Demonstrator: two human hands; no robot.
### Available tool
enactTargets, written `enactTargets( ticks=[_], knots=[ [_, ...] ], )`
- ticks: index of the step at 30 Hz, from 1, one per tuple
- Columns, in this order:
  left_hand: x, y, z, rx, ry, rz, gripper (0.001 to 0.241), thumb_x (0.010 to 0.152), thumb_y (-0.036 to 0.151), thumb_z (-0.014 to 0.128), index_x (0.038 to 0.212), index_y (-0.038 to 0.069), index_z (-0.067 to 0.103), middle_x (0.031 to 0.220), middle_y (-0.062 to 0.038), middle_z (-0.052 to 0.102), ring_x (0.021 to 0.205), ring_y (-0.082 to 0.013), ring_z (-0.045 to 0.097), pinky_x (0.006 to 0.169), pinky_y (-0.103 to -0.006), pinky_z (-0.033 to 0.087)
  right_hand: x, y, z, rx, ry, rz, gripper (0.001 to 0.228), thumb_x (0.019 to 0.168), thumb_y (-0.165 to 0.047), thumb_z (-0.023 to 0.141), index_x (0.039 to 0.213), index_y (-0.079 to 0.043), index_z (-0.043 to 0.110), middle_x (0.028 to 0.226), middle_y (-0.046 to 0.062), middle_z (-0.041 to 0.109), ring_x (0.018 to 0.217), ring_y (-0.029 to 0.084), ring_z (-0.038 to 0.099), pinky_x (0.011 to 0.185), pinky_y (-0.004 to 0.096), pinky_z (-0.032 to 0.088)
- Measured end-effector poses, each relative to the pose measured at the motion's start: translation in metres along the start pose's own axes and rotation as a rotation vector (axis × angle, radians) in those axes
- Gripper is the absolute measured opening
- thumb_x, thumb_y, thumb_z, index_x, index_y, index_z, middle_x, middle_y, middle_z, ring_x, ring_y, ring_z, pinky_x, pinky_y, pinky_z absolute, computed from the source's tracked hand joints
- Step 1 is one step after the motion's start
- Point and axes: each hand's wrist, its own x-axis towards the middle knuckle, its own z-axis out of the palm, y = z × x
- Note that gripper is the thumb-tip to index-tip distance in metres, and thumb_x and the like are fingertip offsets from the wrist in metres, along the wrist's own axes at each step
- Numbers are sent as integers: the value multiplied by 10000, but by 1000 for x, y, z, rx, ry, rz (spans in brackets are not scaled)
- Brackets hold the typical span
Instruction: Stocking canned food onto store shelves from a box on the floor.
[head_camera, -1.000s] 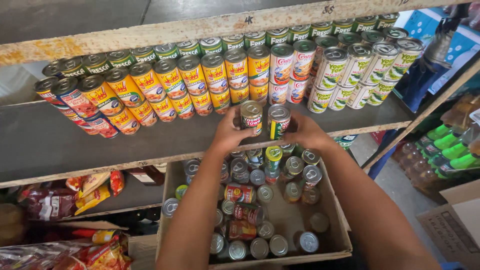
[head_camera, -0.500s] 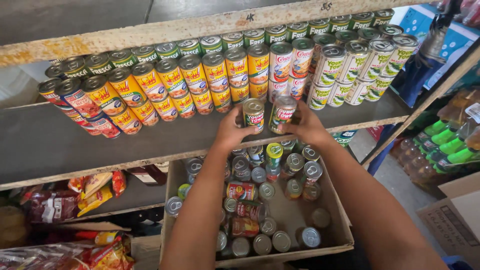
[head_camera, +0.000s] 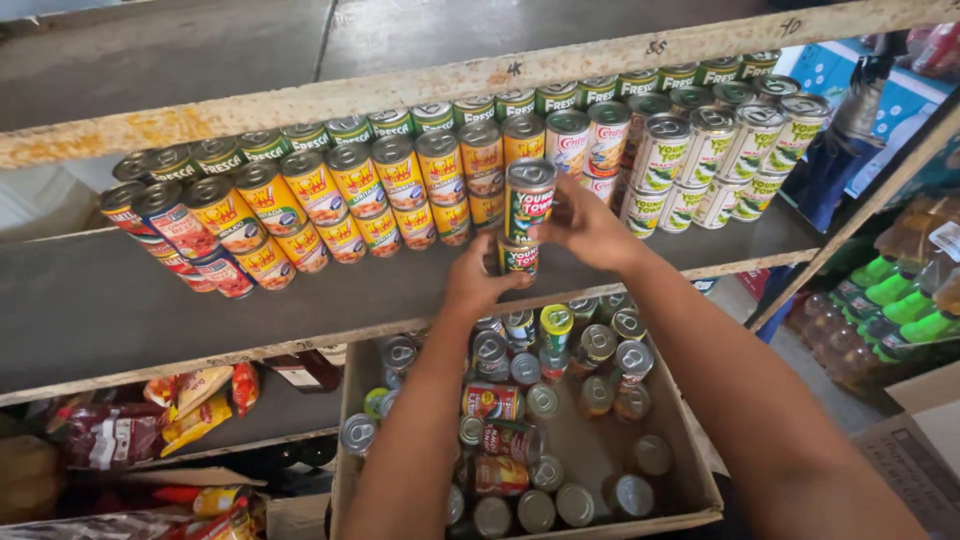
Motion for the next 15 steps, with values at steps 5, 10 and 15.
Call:
enactTargets(
  ticks=[5, 10, 15],
  knots=[
    [-7, 15, 1, 4, 27, -11, 825, 621, 218, 955, 1351, 88, 591, 1161, -68, 765, 1055, -179, 742, 931, -361, 577, 7, 3, 3, -21, -91, 100, 739, 883, -42, 755, 1517, -78, 379, 1403, 75, 605, 1304, 216, 596, 1098, 414, 496],
    [-9, 20, 0, 25, 32, -1, 824, 634, 223, 941, 1363, 97, 578, 1151, -67, 765, 1030, -182, 749, 913, -355, 587, 12, 9, -1, -41, -157, 85, 770, 893, -38, 746, 1538, -76, 327, 1471, 84, 548, 1384, 224, 529, 1146, 410, 448],
    [-5, 6, 3, -46, 20, 28, 765, 647, 216, 927, 1330, 87, 609, 1144, -69, 770, 1035, -184, 750, 912, -355, 590, 6, 10, 1, -60, -144, 84, 833, 894, -53, 736, 1585, -72, 273, 1464, 84, 556, 1358, 216, 549, 1138, 398, 452]
  ],
)
